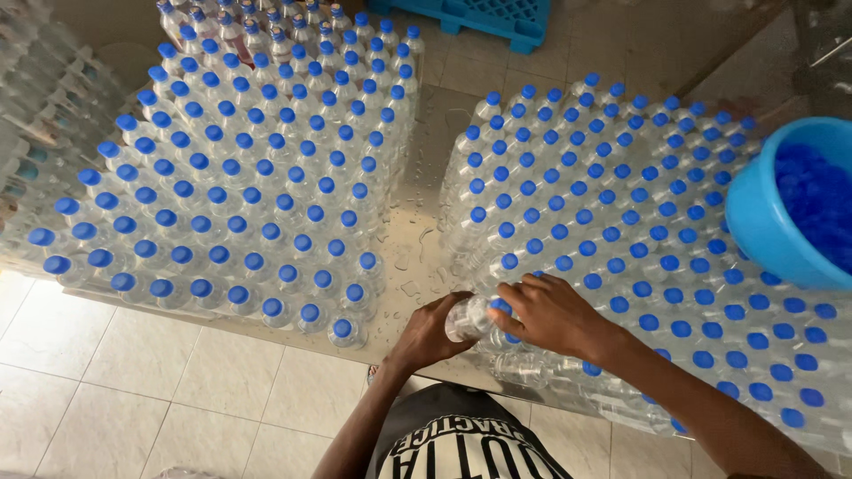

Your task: The person repeatedly picks up blue bottle caps from a blue bucket and screws them onto empty plastic water bottles arranged on a metal table. The person handles the bottles and caps by hand, working through the rows of bottles.

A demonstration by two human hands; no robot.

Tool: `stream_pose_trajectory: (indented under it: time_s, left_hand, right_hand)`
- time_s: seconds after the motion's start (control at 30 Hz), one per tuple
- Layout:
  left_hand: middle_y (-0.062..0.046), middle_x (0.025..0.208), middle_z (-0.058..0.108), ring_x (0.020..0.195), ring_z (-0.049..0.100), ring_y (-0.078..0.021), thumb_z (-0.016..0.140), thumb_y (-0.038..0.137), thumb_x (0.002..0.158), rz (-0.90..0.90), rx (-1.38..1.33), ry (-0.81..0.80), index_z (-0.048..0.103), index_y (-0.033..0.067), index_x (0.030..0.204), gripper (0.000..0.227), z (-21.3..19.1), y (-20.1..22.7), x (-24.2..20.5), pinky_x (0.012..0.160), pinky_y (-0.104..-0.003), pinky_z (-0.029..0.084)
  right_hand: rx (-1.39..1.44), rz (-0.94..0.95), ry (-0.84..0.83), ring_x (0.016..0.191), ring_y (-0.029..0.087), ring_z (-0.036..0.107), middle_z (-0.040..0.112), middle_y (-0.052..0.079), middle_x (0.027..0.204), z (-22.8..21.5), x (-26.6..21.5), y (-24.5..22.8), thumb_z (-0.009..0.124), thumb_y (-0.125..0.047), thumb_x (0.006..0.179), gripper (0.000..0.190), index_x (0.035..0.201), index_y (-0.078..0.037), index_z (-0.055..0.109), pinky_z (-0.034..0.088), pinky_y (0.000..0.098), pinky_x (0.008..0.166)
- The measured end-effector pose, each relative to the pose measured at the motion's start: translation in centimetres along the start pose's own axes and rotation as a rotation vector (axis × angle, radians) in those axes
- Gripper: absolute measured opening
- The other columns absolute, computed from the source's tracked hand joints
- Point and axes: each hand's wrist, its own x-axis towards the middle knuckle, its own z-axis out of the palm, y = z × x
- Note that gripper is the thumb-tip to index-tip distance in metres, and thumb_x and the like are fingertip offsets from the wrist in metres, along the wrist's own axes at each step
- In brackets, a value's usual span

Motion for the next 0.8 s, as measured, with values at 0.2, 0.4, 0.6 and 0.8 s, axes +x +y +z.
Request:
stream_pose_trajectory:
  time_s: [0.2,0.4,0.6,0.8]
  left_hand:
    - [-0.013,0.126,0.076,0.115,0.076,-0.0432,0.091,0.031,0.077,0.083,0.182,-0.038,0.058,0.0251,0.146,0.077,-0.8,1.4,-0.8,0.097,-0.056,0.063]
    - [-0.02,0.122,0.078,0.113,0.075,-0.0497,0.09,0.035,0.077,0.056,0.0,-0.155,0.059,0.0175,0.144,0.076,-2.5,1.6,-2.4,0.096,-0.064,0.061]
    - [-0.016,0.115,0.08,0.108,0.077,-0.0461,0.087,0.041,0.08,0.148,0.078,-0.445,0.06,0.016,0.135,0.067,-4.2,2.5,-3.2,0.091,-0.063,0.062]
    - [-0.023,0.115,0.08,0.11,0.076,-0.0489,0.091,0.041,0.077,0.091,-0.079,-0.428,0.06,0.0102,0.141,0.078,-5.7,2.9,-3.6,0.092,-0.062,0.062]
  right_hand:
    - [0.557,0.486,-0.172,0.056,0.032,0.068,0.059,0.011,0.042,0.8,-1.0,0.1,0.035,-0.075,0.105,0.091,0.041,-0.013,0.054,0.058,0.041,0.065]
    - [-0.466,-0.316,0.285,0.095,0.029,0.066,0.062,0.01,0.1,2.5,-3.4,1.1,0.043,-0.05,0.116,0.058,0.152,-0.005,0.048,0.055,0.0385,0.075]
    - [0.213,-0.255,0.027,0.065,0.027,0.066,0.052,0.0,0.066,8.6,-3.3,1.7,0.058,-0.053,0.107,0.042,0.082,-0.019,0.057,0.056,0.0418,0.061]
    - [0.363,0.079,0.088,0.056,0.03,0.067,0.059,0.008,0.059,5.1,-3.0,-1.9,0.046,-0.053,0.11,0.049,0.079,-0.017,0.059,0.055,0.0408,0.057]
